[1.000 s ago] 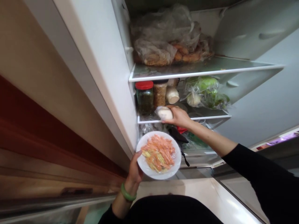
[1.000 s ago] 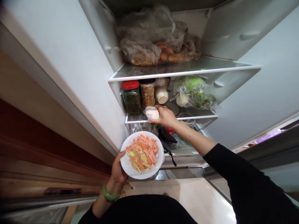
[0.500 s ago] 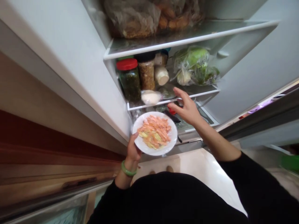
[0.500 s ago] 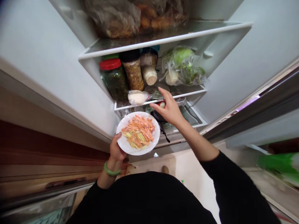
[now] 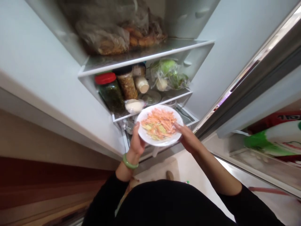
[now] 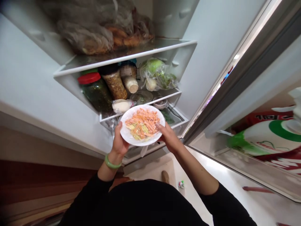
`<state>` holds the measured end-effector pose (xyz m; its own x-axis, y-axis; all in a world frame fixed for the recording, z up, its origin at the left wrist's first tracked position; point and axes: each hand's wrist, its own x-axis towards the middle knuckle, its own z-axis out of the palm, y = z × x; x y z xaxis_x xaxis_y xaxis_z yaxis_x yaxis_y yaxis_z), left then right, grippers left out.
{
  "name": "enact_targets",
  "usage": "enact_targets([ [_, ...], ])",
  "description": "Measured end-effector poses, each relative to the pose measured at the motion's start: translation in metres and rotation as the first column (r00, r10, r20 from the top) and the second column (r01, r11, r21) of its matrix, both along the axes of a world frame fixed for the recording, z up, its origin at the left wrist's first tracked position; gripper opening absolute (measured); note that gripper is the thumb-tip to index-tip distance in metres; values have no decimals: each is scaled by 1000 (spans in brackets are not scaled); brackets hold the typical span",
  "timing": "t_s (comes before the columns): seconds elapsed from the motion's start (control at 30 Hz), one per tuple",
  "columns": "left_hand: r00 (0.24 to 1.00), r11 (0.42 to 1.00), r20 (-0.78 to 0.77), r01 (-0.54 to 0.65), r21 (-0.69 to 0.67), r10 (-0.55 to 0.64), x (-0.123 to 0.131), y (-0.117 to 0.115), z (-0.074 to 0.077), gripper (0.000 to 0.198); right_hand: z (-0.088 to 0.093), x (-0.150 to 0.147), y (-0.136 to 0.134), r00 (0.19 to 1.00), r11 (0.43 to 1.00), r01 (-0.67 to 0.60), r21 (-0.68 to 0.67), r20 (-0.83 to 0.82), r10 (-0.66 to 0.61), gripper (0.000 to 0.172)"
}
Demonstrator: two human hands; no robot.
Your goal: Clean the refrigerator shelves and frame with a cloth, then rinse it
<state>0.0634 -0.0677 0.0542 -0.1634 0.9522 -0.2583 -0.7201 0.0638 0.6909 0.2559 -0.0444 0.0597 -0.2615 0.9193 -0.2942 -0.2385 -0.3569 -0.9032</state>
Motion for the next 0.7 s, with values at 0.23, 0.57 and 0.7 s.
enact_targets([
  [0.23, 999, 999, -14, 40, -11, -40, 17, 76, 45, 52, 36, 6, 104, 999, 999, 18, 48, 49, -20, 40],
  [0.57, 988, 989, 45, -149, -13, 150, 26, 115, 52, 45, 57, -13, 208, 968, 977, -207, -47, 138, 211, 30],
  [0.7, 965, 965, 41, -261, 15, 260, 37, 117, 52, 35, 60, -21, 220, 964, 966, -255, -45, 61, 257, 32],
])
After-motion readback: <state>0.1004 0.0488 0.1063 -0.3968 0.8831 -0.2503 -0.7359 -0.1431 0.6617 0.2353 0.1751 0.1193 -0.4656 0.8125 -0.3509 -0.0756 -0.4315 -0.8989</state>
